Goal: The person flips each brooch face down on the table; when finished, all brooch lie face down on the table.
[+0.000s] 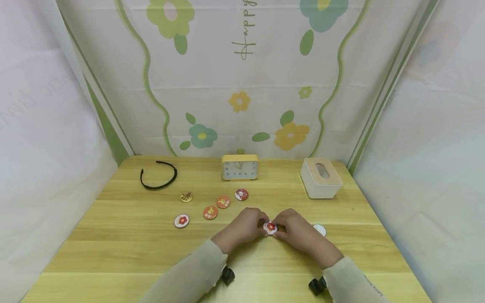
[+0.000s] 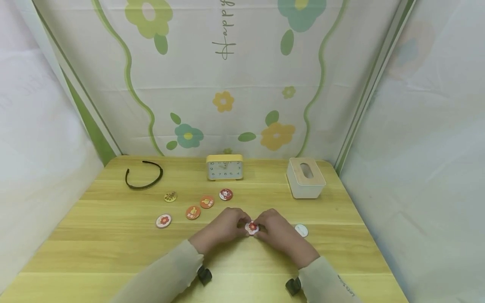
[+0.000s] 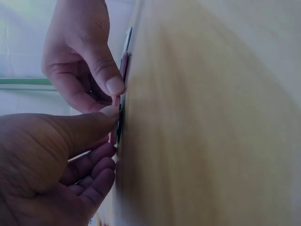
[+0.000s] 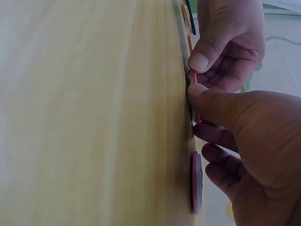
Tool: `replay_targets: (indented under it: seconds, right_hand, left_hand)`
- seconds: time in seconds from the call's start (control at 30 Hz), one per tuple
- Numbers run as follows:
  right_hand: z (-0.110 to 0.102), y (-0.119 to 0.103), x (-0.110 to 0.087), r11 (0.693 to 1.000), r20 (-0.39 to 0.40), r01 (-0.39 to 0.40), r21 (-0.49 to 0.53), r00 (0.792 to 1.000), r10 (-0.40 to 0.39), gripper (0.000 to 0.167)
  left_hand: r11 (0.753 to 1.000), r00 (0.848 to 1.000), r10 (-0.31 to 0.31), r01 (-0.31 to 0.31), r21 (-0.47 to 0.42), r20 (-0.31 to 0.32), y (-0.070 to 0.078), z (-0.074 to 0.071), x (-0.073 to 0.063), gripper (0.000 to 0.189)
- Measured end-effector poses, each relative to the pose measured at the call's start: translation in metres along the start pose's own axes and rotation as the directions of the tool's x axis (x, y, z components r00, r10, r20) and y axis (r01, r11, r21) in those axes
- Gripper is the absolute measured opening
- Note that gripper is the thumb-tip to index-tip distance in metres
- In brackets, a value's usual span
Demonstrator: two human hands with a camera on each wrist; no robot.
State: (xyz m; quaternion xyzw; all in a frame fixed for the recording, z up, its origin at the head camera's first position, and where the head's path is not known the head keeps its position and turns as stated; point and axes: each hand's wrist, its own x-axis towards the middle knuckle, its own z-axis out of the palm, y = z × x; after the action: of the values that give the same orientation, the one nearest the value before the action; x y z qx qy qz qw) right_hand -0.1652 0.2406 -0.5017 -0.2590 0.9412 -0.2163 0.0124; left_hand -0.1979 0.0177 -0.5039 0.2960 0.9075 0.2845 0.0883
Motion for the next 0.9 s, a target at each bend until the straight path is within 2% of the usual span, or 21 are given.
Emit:
replay_targets:
  seconds: [0.07, 0.17, 0.4, 0.5, 0.63, 0.77, 0.9]
  right_hand:
    - [-0.0009, -0.0011, -0.0006, 1.000, 0.005, 0.003, -0.015, 1.000, -0.003, 0.012]
    - [-0.0029, -0.0020, -0.0032, 1.000, -0.014, 0.005, -0.016, 1.000, -0.006, 0.015]
    - [-0.0070, -0.0038, -0.0081, 1.000, -0.058, -0.013, 0.003, 0.998, 0.013, 0.026]
    - [-0.0061, -0.0043, -0.0084, 0.999, -0.064, -0.041, 0.029, 0.997, 0.043, 0.028]
    - [-0.0038, -0.0047, -0.0072, 0.995, -0.069, -0.070, 0.073, 0.995, 0.075, 0.036]
    - [-0.0033, -0.0064, -0.0044, 0.995, -0.062, -0.061, 0.077, 0.996, 0.066, 0.031]
    - [-0.0028, -0.0063, -0.0027, 0.997, -0.051, -0.056, 0.058, 0.997, 0.059, 0.028]
  left_hand:
    - [1.000, 1.000, 0.022, -0.022, 0.004, 0.005, -0.0008, -0.0013, -0.0019, 0.017]
    - [0.998, 0.999, 0.050, -0.050, 0.027, 0.005, -0.0018, -0.0035, -0.0050, 0.013]
    - [0.990, 0.997, 0.071, -0.068, 0.120, -0.024, 0.0017, -0.0094, -0.0080, 0.021]
    - [0.992, 0.998, 0.057, -0.053, 0.117, -0.033, 0.0025, -0.0096, -0.0072, 0.020]
    - [0.997, 0.999, 0.019, -0.017, 0.069, -0.032, 0.0025, -0.0087, -0.0061, 0.018]
    - [1.000, 1.000, -0.006, 0.007, 0.018, -0.022, 0.0040, -0.0093, -0.0049, 0.017]
    - [1.000, 0.999, -0.029, 0.029, 0.005, -0.024, 0.0055, -0.0092, -0.0034, 0.016]
